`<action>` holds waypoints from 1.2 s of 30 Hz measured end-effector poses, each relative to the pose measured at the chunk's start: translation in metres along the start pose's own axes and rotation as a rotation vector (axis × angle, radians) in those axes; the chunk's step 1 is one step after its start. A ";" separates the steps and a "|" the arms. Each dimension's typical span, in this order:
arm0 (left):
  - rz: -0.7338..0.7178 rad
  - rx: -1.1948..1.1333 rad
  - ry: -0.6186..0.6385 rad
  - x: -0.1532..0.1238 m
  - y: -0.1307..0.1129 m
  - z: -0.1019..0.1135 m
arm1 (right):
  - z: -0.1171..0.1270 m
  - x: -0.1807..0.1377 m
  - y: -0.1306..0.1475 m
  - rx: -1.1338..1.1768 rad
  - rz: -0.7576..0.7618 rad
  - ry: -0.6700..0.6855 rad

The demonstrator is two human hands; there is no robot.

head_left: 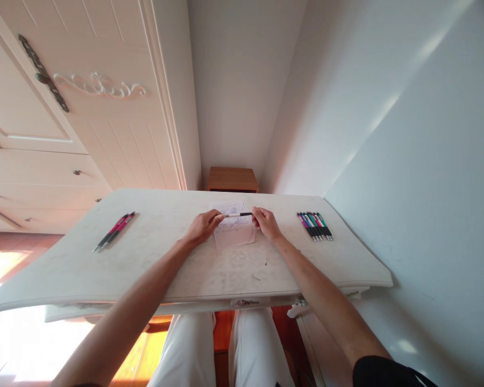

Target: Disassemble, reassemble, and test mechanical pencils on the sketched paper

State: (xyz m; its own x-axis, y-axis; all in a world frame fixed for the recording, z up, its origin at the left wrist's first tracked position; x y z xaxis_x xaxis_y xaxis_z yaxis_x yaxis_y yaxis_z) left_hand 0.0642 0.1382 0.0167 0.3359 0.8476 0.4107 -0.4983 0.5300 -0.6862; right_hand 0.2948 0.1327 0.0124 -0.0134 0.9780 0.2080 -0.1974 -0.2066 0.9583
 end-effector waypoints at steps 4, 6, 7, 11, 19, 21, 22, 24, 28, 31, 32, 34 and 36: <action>-0.027 -0.015 -0.041 0.001 0.007 -0.004 | 0.002 0.000 0.000 0.013 -0.025 -0.010; -0.043 -0.006 -0.081 0.002 0.008 -0.005 | 0.002 0.000 -0.001 0.009 -0.035 -0.012; -0.053 0.000 -0.099 0.002 0.008 -0.005 | 0.002 0.000 -0.001 0.008 -0.041 -0.012; -0.121 0.035 -0.109 0.001 0.005 -0.002 | 0.001 0.001 -0.004 0.014 -0.043 -0.001; -0.086 0.052 -0.047 0.002 0.004 0.000 | 0.002 0.001 -0.004 0.015 -0.020 0.009; -0.058 0.026 -0.053 0.002 0.005 -0.001 | 0.002 0.002 -0.003 0.021 -0.028 0.004; -0.048 0.006 -0.058 0.002 0.005 -0.002 | 0.003 0.002 -0.003 0.023 -0.033 0.001; -0.037 -0.022 -0.072 0.002 0.006 -0.003 | 0.003 0.002 -0.003 0.024 -0.044 -0.007; -0.053 0.011 -0.111 0.002 0.007 -0.002 | 0.003 0.004 -0.006 0.021 -0.057 -0.001; -0.103 0.038 -0.086 0.003 0.006 -0.001 | 0.003 0.004 -0.008 0.032 -0.056 0.006; -0.116 0.042 -0.069 0.003 0.005 0.000 | 0.003 0.005 -0.008 0.037 -0.055 0.005; -0.117 0.043 -0.039 0.002 0.004 0.000 | 0.003 0.005 -0.008 0.040 -0.053 0.007; -0.084 0.046 -0.027 0.002 0.004 0.001 | 0.003 0.005 -0.007 0.037 -0.052 0.011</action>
State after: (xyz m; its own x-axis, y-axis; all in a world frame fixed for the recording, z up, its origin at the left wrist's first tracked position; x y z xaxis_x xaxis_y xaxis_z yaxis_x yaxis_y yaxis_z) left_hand 0.0623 0.1421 0.0156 0.3572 0.8000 0.4821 -0.5052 0.5996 -0.6207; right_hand 0.2994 0.1387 0.0068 -0.0150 0.9876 0.1560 -0.1617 -0.1564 0.9744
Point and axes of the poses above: each hand's wrist, its own x-axis towards the middle knuckle, its own z-axis out of the back of the hand, y = z × x, the point moved 2 cm from there along x, towards the middle knuckle, and after that the axes turned 3 degrees about -x, right-handed, at the moved point
